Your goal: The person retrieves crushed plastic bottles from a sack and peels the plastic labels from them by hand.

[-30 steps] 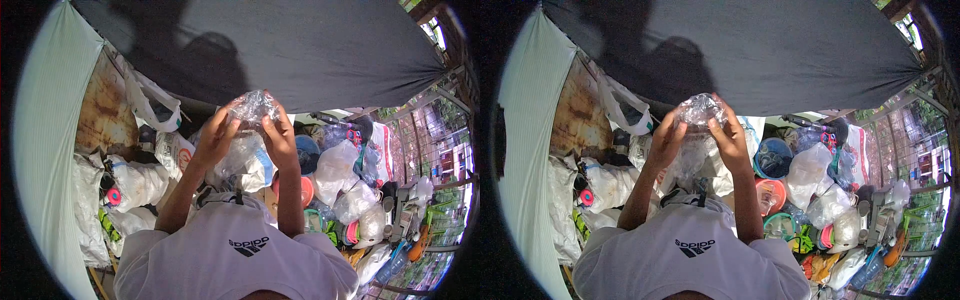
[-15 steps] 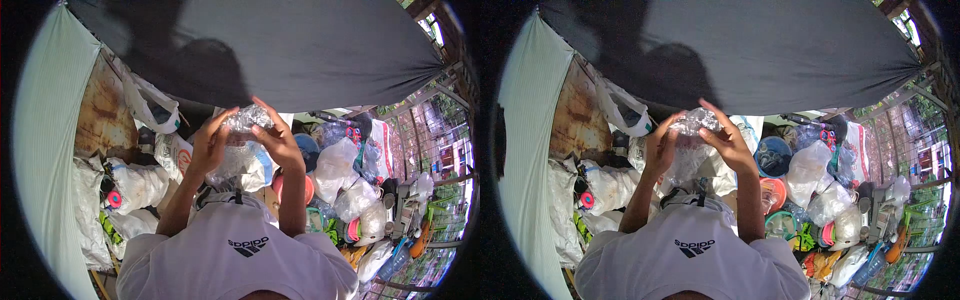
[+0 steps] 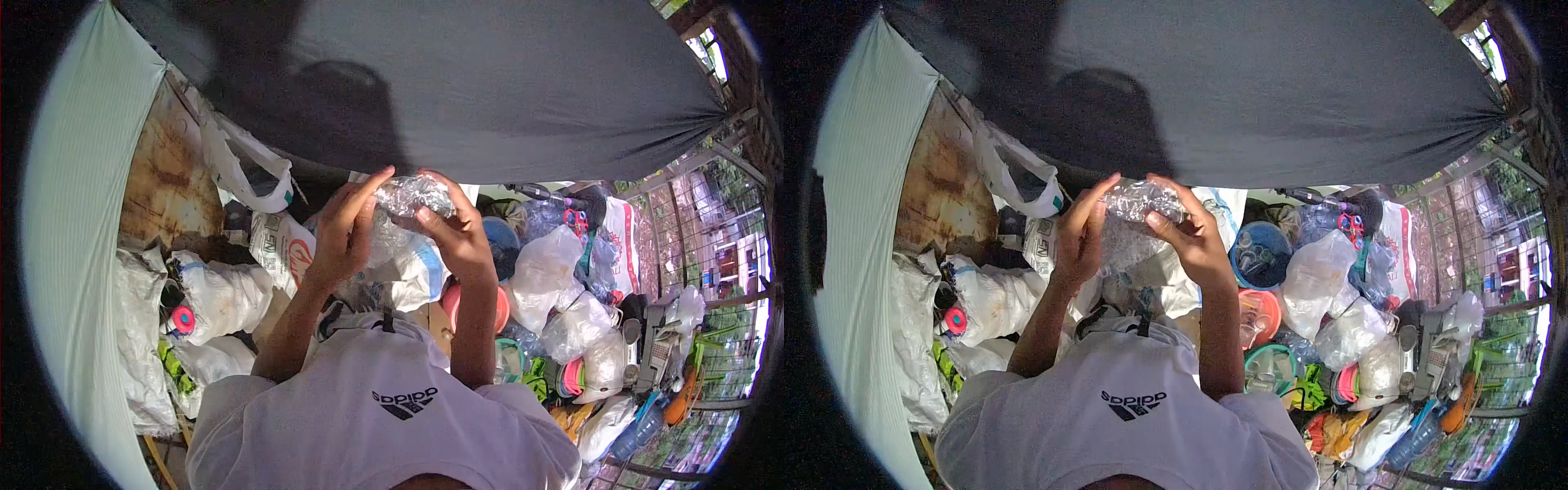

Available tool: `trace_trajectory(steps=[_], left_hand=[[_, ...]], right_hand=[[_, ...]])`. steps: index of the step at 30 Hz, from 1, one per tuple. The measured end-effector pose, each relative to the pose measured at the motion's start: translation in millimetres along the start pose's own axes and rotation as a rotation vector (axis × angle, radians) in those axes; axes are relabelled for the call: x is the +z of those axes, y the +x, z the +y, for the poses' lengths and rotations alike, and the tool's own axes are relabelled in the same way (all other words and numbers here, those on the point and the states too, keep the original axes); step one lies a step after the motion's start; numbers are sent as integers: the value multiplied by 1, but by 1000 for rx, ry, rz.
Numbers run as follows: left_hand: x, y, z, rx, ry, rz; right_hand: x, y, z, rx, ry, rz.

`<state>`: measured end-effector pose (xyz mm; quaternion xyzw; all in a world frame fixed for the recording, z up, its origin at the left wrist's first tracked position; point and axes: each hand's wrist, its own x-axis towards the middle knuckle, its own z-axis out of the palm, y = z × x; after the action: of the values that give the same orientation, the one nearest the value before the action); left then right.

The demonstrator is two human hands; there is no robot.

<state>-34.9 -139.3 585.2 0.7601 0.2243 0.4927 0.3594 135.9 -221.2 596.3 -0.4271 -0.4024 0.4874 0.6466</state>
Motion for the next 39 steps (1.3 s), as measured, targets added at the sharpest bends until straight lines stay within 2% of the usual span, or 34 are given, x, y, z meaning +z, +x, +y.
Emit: trace_trajectory(steps=[3, 8, 13, 18, 21, 24, 26, 27, 30, 31, 34, 35, 38, 39], left_hand=[[-1, -2, 5, -171, -142, -18], [8, -1, -5, -206, -210, -18], [2, -3, -9, -394, -411, -196], [4, 3, -6, -395, -334, -202], [13, -7, -24, -379, -322, -109], [31, -13, -28, -308, -319, 108], [40, -13, -30, -333, -316, 167], [42, -12, -27, -349, -314, 198], [26, -3, -15, -409, -275, 41], [23, -1, -14, -340, -215, 27], [18, 2, -18, -151, -53, 13], [20, 0, -25, -97, -12, 26], [26, -3, -20, -44, 62, 65], [28, -3, -16, -41, 80, 82]], right_hand=[[1, -4, 1, 3, -6, 8], [-3, -3, 10, -33, -84, 94], [0, -8, 8, -43, -98, 171], [-9, -9, 29, -111, -257, 181], [-4, -11, 31, -222, -433, 244], [13, -10, 25, -382, -648, 324], [15, -6, 26, -503, -771, 374], [13, -6, 26, -489, -789, 372], [13, -6, 25, -416, -753, 402], [-2, -6, 30, -304, -612, 313], [-23, -10, 33, -203, -539, 142], [-25, -10, 33, -282, -698, 149], [-14, -13, 18, -97, -949, 246], [-13, -12, 26, -246, -884, 284]])
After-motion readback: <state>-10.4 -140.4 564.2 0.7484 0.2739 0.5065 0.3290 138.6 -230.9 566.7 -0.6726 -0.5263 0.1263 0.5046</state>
